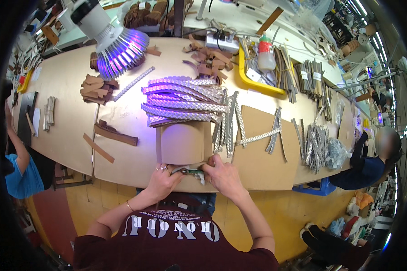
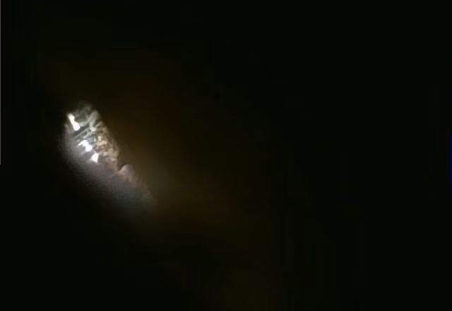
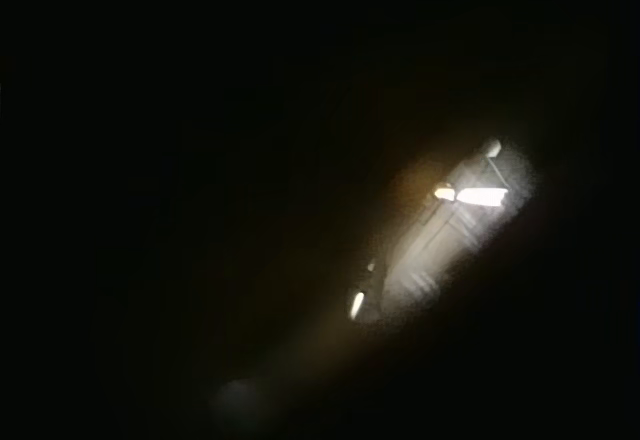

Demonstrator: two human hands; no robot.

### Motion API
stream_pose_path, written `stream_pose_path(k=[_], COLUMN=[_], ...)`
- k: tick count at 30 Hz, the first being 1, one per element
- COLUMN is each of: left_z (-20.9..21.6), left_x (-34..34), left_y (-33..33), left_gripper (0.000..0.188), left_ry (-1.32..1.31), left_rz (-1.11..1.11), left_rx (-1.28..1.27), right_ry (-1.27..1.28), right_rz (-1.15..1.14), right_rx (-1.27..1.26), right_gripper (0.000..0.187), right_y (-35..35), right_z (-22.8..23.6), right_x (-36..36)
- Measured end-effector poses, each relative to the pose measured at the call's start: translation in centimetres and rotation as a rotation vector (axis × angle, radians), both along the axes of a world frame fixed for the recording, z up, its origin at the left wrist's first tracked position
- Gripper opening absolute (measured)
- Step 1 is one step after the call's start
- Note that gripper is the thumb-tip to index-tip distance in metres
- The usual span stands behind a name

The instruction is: The person repeatedly picks up braided cords and brown leather strips, aligns them on a cardboard template, and secures them with rubber bands. The person also writes on small paper labels and places them on the table. The workspace includes a UV lamp and various materials.

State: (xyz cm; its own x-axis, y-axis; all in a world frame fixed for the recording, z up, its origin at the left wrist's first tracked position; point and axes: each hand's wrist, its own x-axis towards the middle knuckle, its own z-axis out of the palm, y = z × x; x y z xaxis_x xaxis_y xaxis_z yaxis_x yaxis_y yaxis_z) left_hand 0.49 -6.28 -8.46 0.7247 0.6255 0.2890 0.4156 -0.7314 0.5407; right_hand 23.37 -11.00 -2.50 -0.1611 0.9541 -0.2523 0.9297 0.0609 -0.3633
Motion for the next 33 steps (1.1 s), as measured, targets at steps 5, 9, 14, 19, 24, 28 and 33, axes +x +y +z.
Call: stream_pose_path(k=[5, 9, 14, 19, 24, 28, 33], left_z=[-0.4, -1.1, -0.4, 5.5, 13.4, 14.5, 8.4], left_x=[-0.4, -0.2, -0.2, -1.2, -3.6, -7.5, -19.7], left_y=[-0.1, -0.4, -1.3, -0.4, 3.9, 4.7, 9.1], left_gripper=[0.022, 0.018, 0.019, 0.032, 0.051, 0.051, 0.015], left_ry=[-0.005, -0.072, -0.269, -0.56, -0.54, -0.053, -0.212], left_rz=[0.005, 0.017, -0.057, 0.008, 0.201, 0.067, 0.928], left_rx=[0.027, 0.16, 0.214, -0.037, 0.021, -0.04, 0.376], right_ry=[0.264, 0.49, -0.061, 0.198, 0.109, 0.017, 0.482], right_rz=[0.065, -0.487, -0.541, -0.575, 0.089, 0.285, 0.24], right_rx=[0.007, 0.511, 0.837, 0.777, 0.39, 0.496, 0.782], right_gripper=[0.027, 0.036, 0.059, 0.055, 0.042, 0.045, 0.042], right_y=[-1.0, 3.4, 9.7, 6.8, 3.1, 5.6, 6.8], right_z=[-0.6, -2.1, -1.2, 6.1, 11.2, 12.6, 15.4], right_x=[4.8, 14.5, 19.4, 9.6, -3.8, -9.7, -9.3])
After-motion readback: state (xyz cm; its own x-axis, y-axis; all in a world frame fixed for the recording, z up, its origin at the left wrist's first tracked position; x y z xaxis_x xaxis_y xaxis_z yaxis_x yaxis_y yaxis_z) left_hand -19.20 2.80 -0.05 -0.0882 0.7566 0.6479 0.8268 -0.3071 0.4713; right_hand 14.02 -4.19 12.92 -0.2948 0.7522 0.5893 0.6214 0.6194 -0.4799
